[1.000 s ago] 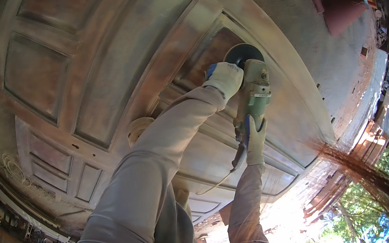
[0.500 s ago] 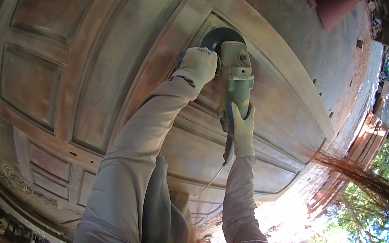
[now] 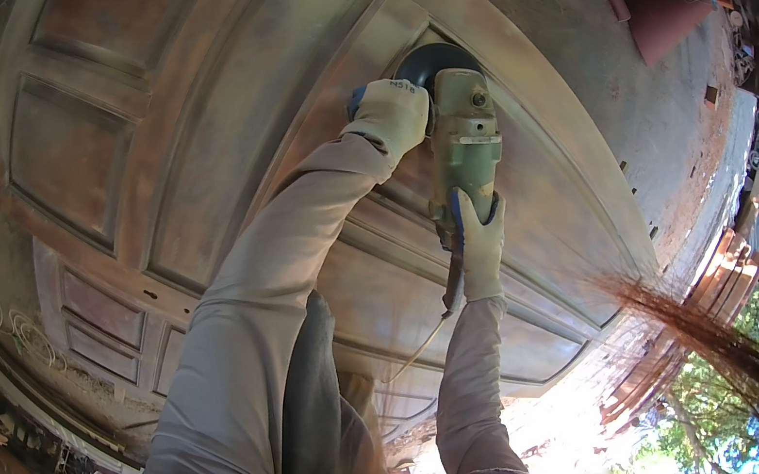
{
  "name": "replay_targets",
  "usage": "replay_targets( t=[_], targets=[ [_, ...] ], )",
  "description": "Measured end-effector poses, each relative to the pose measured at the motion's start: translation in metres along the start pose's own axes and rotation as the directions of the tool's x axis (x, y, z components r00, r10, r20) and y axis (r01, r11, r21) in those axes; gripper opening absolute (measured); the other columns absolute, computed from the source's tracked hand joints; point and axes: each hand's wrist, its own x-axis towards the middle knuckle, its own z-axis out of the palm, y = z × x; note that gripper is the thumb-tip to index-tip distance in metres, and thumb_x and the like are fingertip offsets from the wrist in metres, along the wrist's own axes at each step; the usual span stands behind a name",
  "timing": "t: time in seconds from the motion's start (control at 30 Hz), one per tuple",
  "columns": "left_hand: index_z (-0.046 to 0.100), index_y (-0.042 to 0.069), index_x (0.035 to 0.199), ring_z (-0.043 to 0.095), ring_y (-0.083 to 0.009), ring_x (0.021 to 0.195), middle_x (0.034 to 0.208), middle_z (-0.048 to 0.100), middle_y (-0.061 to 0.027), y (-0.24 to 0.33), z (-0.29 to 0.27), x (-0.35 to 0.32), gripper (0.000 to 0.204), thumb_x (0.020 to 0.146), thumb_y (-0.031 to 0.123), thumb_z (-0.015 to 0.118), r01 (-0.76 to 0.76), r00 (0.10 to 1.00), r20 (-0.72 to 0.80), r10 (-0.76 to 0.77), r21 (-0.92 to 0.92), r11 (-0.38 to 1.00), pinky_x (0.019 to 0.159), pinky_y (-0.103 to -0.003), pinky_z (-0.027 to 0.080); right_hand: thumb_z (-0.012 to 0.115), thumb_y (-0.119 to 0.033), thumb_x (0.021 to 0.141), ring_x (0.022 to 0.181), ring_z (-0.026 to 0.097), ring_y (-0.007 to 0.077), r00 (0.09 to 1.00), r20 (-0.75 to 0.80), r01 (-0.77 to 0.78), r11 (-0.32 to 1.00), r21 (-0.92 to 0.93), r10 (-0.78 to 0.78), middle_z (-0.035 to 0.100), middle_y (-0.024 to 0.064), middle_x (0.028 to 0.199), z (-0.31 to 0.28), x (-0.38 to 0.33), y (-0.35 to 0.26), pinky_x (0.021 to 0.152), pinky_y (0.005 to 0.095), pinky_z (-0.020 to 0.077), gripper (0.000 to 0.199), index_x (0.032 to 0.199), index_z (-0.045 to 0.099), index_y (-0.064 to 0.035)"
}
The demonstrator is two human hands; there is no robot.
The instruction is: The person uses a handheld orbital sander to sand the surface of a wooden door laid flat on supports. The person moves the sander across the door panels and edges, then repositions to continue sanding another section of the door.
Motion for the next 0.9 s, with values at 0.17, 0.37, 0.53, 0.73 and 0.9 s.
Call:
replay_targets(
  t=[0.17,0.37,0.53,0.73,0.9],
  targets=[
    [0.078,0.011,0.085,0.074,-0.0293,0.083,0.086,0.075,-0.0132,0.015,-0.006,0.0,0.015,0.081,0.017,0.064,-0.075,0.997,0.036,0.074,0.034,0.997,0.07,-0.043,0.058,0.079,-0.033,0.084,0.099,0.06,0.0195,1.0,-0.027,-0.012,1.0,0.007,0.012,0.065,0.0148,0.11,-0.005,0.002,0.014,0.086,0.0337,0.0494,0.058,0.123,0.053,0.0021],
    [0.078,0.012,0.084,0.075,-0.0277,0.079,0.083,0.075,-0.012,0.051,0.023,0.004,0.016,0.082,0.015,0.062,-0.123,0.987,0.105,0.122,0.006,0.992,0.066,-0.043,0.058,0.076,-0.035,0.087,0.097,0.059,0.0196,0.997,-0.077,-0.028,0.999,0.014,0.029,0.063,0.0131,0.109,-0.033,0.006,0.052,0.085,0.034,0.0493,0.055,0.123,0.053,-0.0007],
    [0.078,0.014,0.086,0.075,-0.0266,0.081,0.085,0.076,-0.0093,0.121,0.07,-0.005,0.017,0.083,0.015,0.061,-0.216,0.973,0.068,0.219,-0.044,0.975,0.064,-0.044,0.058,0.072,-0.036,0.091,0.1,0.058,0.0197,0.977,-0.187,-0.089,0.993,0.073,0.101,0.059,0.0125,0.118,-0.086,-0.007,0.109,0.083,0.0337,0.0495,0.055,0.13,0.051,-0.0036],
    [0.078,0.015,0.093,0.075,-0.0266,0.087,0.094,0.077,-0.0072,0.182,0.102,0.007,0.02,0.086,0.017,0.06,-0.352,0.91,0.231,0.343,-0.003,0.936,0.065,-0.049,0.056,0.072,-0.036,0.09,0.102,0.058,0.0206,0.941,-0.22,-0.164,0.917,0.365,0.256,0.058,0.0135,0.12,-0.117,-0.006,0.166,0.083,0.0346,0.0496,0.058,0.134,0.049,-0.0047],
    [0.073,0.013,0.076,0.074,-0.0302,0.074,0.078,0.073,-0.0135,0.106,0.09,-0.031,0.01,0.08,0.013,0.063,-0.331,0.943,-0.074,0.325,-0.085,0.94,0.06,-0.044,0.057,0.078,-0.036,0.084,0.1,0.06,0.0226,0.987,-0.143,-0.069,0.997,0.037,0.073,0.063,0.0151,0.114,-0.097,-0.006,0.153,0.085,0.0368,0.0507,0.065,0.132,0.05,-0.0027]
  ],
)
